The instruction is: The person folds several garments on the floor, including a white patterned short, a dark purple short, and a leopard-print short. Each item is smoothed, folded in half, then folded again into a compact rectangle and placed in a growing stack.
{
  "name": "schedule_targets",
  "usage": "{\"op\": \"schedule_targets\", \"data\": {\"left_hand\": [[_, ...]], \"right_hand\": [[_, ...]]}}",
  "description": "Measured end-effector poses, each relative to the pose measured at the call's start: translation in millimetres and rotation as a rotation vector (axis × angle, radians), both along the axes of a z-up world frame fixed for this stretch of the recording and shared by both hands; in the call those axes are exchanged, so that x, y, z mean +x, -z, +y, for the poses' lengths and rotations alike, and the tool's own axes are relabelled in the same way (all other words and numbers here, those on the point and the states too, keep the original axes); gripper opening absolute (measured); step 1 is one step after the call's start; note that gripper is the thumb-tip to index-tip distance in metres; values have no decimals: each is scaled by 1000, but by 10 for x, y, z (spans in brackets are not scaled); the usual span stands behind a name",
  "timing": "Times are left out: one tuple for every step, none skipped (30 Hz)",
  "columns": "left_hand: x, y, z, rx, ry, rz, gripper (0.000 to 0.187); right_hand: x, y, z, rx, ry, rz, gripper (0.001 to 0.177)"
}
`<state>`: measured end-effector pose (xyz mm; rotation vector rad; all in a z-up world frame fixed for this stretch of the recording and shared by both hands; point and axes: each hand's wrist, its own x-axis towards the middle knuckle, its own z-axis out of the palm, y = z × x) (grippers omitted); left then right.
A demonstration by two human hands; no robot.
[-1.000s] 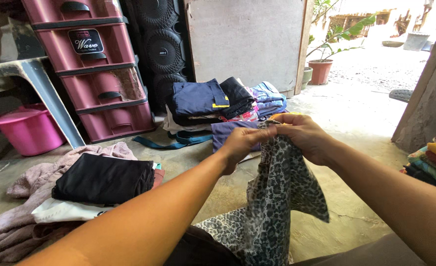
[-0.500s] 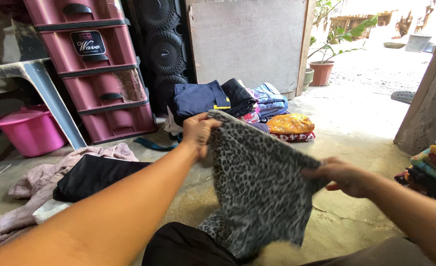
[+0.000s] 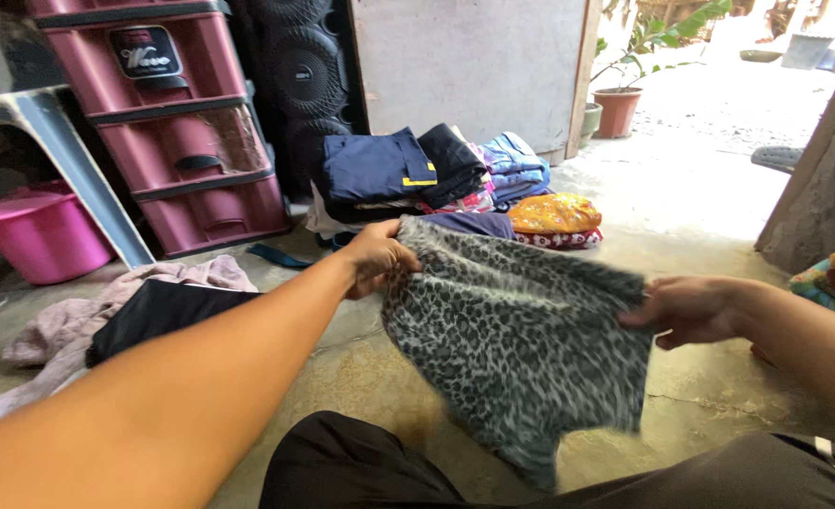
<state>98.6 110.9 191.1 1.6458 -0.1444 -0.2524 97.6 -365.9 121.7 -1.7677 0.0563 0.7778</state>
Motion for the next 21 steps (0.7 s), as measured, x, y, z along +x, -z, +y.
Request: {"op": "schedule_targets", "data": {"left_hand": [[155,67,-6,125,-46,-7,33],[324,117,-49,151,-132,-14,33],[511,135,-150,176,-218,-22,33],[688,120,-260,199,-303,-32,34],[847,58,-349,131,-341,-99,39],[995,-68,-431,63,-380,-167,45],[1124,-234,-510,-7,-419,-234,50],[1225,-415,-568,-77,-459,-301,55],[1304,-609,-609,-226,-409,-441,60],[1321,-711,-615,-375,-356,-580,65],[1300,-743,-570,-373,-315,-588,65],[1272,-759,-475,-371,-274,-596,64],[1218,-673,-385,-370,-233,-602,64],[1137,-470,-331,-361,-232,-568,60],[1051,-216,-292,-335,-242,-540,59],[921,133,-247,-244,-211,-550,58],[785,491,-214,-114,-159,-581,57],[647,834,-173,33,-95,-631,56],[486,1167,-122,184,-14,-685,56],[323,1451,-59,336,93,-660,56],[151,1697,10,489,210,-635,56]], "right_hand": [[144,88,-39,-111,123,-13,29],[349,145,-11,-222,245,-25,26],[536,140,-25,-333,367,-36,23],[737,70,-31,-253,349,-98,20],[903,-29,-26,-172,332,-161,21],[1021,-183,-39,39,415,-182,16],[1105,-356,-25,252,495,-203,12],[1143,-541,-14,313,532,-340,12],[1121,-701,-3,373,565,-478,13],[1054,-829,10,509,583,-577,12],[951,-943,-6,648,595,-675,15],[797,-974,-47,638,536,-751,14],[615,-935,-99,628,476,-827,14],[438,-863,-160,616,417,-902,15],[293,-755,-200,212,406,-887,18],[160,-576,-207,-189,383,-849,25],[46,-353,-201,-353,305,-769,23],[-72,-45,-160,-428,209,-640,27],[-179,245,-132,-464,117,-491,35],[-269,512,-81,-467,54,-345,45],[-336,741,-36,-465,33,-241,55]]}}
